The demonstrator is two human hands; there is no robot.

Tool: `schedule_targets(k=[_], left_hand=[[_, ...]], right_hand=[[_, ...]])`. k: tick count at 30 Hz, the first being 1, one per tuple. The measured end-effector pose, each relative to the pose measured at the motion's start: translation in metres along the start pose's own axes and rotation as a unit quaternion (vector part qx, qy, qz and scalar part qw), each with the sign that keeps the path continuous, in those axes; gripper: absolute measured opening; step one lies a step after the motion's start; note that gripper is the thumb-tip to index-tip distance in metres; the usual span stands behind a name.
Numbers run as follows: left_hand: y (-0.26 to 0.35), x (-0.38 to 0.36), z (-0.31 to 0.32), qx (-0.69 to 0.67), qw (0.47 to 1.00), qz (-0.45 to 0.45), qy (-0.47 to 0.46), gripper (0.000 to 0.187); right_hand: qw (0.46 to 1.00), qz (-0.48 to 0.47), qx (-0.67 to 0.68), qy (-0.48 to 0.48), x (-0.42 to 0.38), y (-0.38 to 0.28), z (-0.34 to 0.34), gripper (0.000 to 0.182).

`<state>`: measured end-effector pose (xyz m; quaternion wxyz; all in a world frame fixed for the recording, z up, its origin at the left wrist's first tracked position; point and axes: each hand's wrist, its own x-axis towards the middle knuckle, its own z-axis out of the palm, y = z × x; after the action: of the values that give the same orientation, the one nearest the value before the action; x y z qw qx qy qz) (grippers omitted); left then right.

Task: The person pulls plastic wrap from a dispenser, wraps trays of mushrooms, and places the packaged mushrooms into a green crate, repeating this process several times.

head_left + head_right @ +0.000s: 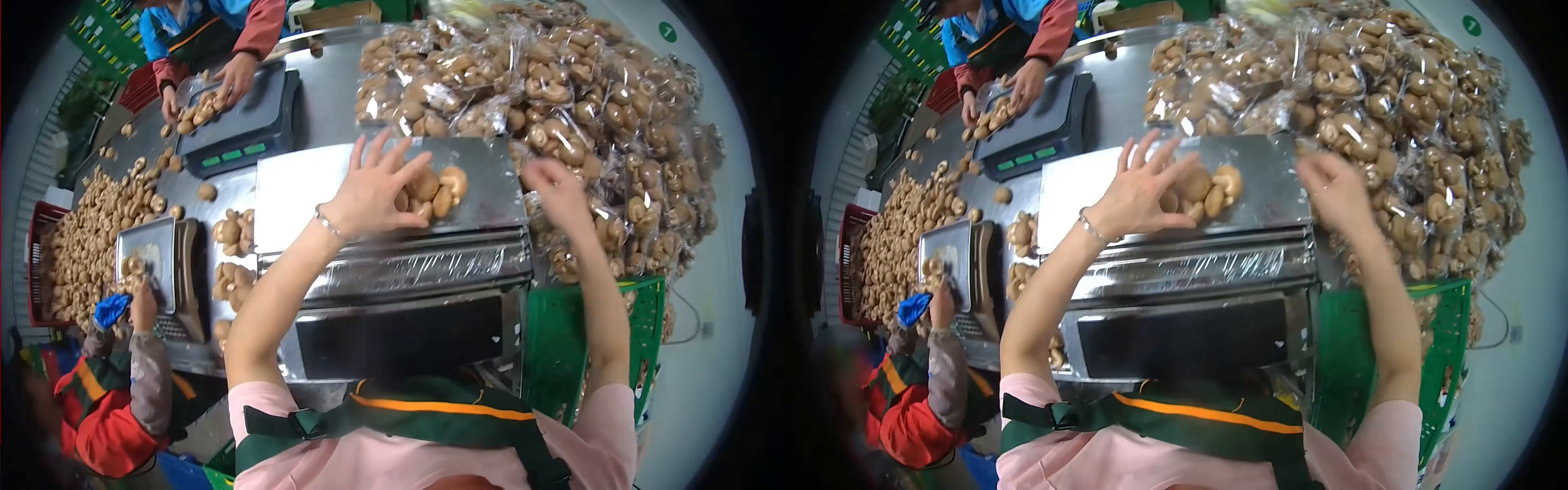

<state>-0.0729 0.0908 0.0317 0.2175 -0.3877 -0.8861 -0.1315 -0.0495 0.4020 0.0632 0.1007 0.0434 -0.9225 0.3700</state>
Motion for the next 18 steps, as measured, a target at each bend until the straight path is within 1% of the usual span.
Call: schedule_targets(k=[1,2,3,4,5,6,7,8,10,11,12,13,14,15,16,17,18], left_hand=[[0.007,-0.012,-0.015,0.007,0.999,-0.053,-0.009,0.068],[0.018,-0.033,-0.035,0.013,0.994,-0.108,-0.016,0.063],[0.03,-0.058,-0.051,0.022,0.986,-0.164,-0.02,0.058],[0.04,-0.084,-0.062,0.071,0.965,-0.245,-0.055,0.04],[0.045,-0.107,-0.076,0.129,0.932,-0.289,-0.176,0.037],[0.045,-0.129,-0.072,0.168,0.925,-0.289,-0.178,0.04],[0.047,-0.141,-0.066,0.172,0.918,-0.295,-0.202,0.042],[0.045,-0.149,-0.059,0.177,0.91,-0.303,-0.221,0.044],[0.032,-0.162,-0.032,0.016,0.916,-0.348,-0.198,0.04],[0.025,-0.171,-0.022,-0.105,0.912,-0.379,-0.121,0.034],[0.025,-0.171,-0.031,-0.194,0.881,-0.417,-0.112,0.033],[0.026,-0.171,-0.044,-0.284,0.84,-0.45,-0.103,0.032],[0.029,-0.169,-0.06,-0.372,0.789,-0.479,-0.097,0.031],[0.041,-0.161,-0.091,-0.483,0.648,-0.573,-0.133,0.029],[0.05,-0.177,-0.099,-0.597,0.565,-0.562,-0.086,0.028],[0.062,-0.195,-0.106,-0.697,0.47,-0.54,-0.036,0.027],[0.078,-0.206,-0.111,-0.77,0.393,-0.502,0.001,0.025]], right_hand=[[0.979,-0.156,-0.129,-0.01,-0.019,0.005,0.011,0.014],[0.966,-0.144,-0.214,0.024,-0.043,-0.002,0.018,0.018],[0.974,-0.07,-0.213,0.016,-0.066,-0.001,0.021,0.025],[0.966,-0.059,-0.253,0.002,-0.078,0.001,0.025,0.028],[0.956,-0.042,-0.291,-0.012,-0.095,0.004,0.033,0.03],[0.944,-0.021,-0.328,-0.029,-0.11,0.004,0.04,0.032],[0.939,-0.008,-0.339,-0.046,-0.114,-0.001,0.052,0.037],[0.948,-0.004,-0.311,-0.064,-0.112,0.001,0.06,0.036],[0.962,0.006,-0.255,-0.096,-0.104,0.011,0.076,0.035],[0.986,0.03,-0.118,-0.113,-0.1,0.021,0.072,0.03],[0.983,0.103,-0.027,-0.152,-0.1,0.015,0.061,0.028],[0.964,0.176,0.063,-0.191,-0.103,0.007,0.044,0.028],[0.929,0.251,0.152,-0.228,-0.11,-0.002,0.027,0.028],[0.867,0.338,0.283,-0.235,-0.123,-0.006,0.014,0.028],[0.778,0.419,0.405,-0.234,-0.14,-0.006,0.002,0.031],[0.681,0.479,0.506,-0.224,-0.157,-0.003,-0.005,0.031],[0.57,0.527,0.596,-0.206,-0.169,-0.001,-0.011,0.032]])
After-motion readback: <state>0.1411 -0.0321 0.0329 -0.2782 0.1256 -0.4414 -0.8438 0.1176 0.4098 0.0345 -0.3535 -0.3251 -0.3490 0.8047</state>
